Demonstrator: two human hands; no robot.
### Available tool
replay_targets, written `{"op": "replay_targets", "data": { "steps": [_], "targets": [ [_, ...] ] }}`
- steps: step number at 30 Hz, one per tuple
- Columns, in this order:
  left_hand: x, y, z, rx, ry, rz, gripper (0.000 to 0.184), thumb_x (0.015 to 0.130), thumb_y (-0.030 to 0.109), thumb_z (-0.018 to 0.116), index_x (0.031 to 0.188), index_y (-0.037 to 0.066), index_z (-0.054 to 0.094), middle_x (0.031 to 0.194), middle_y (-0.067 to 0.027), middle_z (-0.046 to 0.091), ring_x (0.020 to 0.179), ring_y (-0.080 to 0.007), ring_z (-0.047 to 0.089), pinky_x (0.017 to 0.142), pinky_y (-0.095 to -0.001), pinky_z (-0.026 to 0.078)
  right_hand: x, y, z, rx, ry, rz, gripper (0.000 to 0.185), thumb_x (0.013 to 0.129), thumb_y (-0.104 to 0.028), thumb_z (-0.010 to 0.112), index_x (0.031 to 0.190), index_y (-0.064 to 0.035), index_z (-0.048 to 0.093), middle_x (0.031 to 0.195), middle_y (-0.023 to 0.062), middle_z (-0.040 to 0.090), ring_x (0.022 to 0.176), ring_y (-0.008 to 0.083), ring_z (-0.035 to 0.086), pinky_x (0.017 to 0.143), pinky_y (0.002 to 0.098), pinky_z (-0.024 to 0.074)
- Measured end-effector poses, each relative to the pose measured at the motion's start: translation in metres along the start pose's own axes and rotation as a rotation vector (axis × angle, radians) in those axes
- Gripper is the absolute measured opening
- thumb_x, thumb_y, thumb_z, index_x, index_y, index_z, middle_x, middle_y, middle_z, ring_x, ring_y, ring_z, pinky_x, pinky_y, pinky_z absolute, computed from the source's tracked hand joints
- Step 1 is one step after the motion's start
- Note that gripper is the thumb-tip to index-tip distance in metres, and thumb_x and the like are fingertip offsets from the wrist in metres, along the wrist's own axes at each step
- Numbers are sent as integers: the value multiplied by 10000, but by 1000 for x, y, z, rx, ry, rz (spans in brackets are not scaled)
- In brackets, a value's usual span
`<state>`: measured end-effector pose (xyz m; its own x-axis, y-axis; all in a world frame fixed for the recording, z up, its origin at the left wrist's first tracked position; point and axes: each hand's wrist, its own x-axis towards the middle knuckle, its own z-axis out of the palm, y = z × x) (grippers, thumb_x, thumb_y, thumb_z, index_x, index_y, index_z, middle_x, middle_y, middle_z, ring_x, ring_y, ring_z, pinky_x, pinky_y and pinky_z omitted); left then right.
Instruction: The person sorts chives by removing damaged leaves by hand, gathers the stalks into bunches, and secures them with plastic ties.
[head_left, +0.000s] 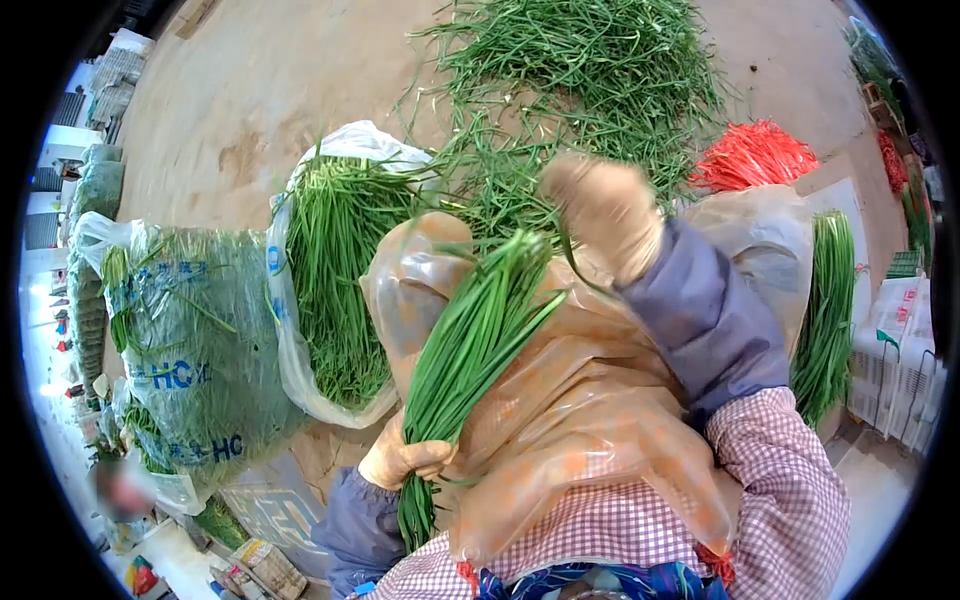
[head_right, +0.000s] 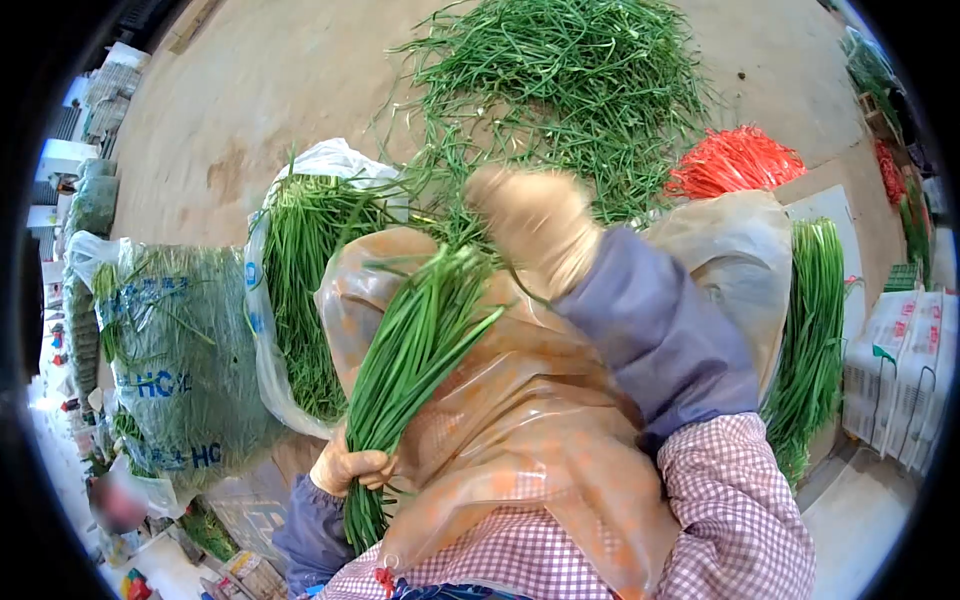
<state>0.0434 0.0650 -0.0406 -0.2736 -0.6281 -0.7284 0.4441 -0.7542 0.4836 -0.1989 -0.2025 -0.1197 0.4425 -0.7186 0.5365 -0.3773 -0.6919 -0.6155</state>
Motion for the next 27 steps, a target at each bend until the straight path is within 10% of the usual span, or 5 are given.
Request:
{"op": "replay_targets", "data": {
  "steps": [4,9,12,19,27],
  "targets": [
    [-1,-3,-1,18,-24,9,575,763,164,788,1230,1,495,719,-44,545,480,-90,405,430,-237,308,31,35,-62,418,248,637,164,958,-213,625,947,-49,624,771,22,631,707,152,584,618,312,493],
    [4,-9,7,142,102,65,492,766,153,783,1170,15,537,744,-15,554,499,-75,416,437,-229,305,18,-64,-24,304,-552,229,680,855,-333,732,1399,-38,450,1330,212,550,1245,285,524,1032,347,428],
    [2,-8,20,179,190,102,474,772,153,778,1161,20,542,741,1,544,504,-66,412,441,-221,298,22,-70,9,131,-776,238,334,896,-291,684,1121,-46,650,992,203,684,931,352,657,813,344,526],
    [10,-21,-4,35,51,70,488,761,147,756,1158,1,512,626,-69,534,390,-89,359,359,-240,267,20,23,-4,818,36,676,174,945,-237,646,933,-66,675,640,-33,559,515,56,508,444,227,445],
    [13,-25,-1,7,53,98,506,770,182,778,1160,-2,513,643,-88,550,387,-103,384,352,-254,292,-14,-59,-41,546,-335,596,220,903,-274,685,969,-66,709,776,90,653,731,159,620,686,304,514]
  ]
}}
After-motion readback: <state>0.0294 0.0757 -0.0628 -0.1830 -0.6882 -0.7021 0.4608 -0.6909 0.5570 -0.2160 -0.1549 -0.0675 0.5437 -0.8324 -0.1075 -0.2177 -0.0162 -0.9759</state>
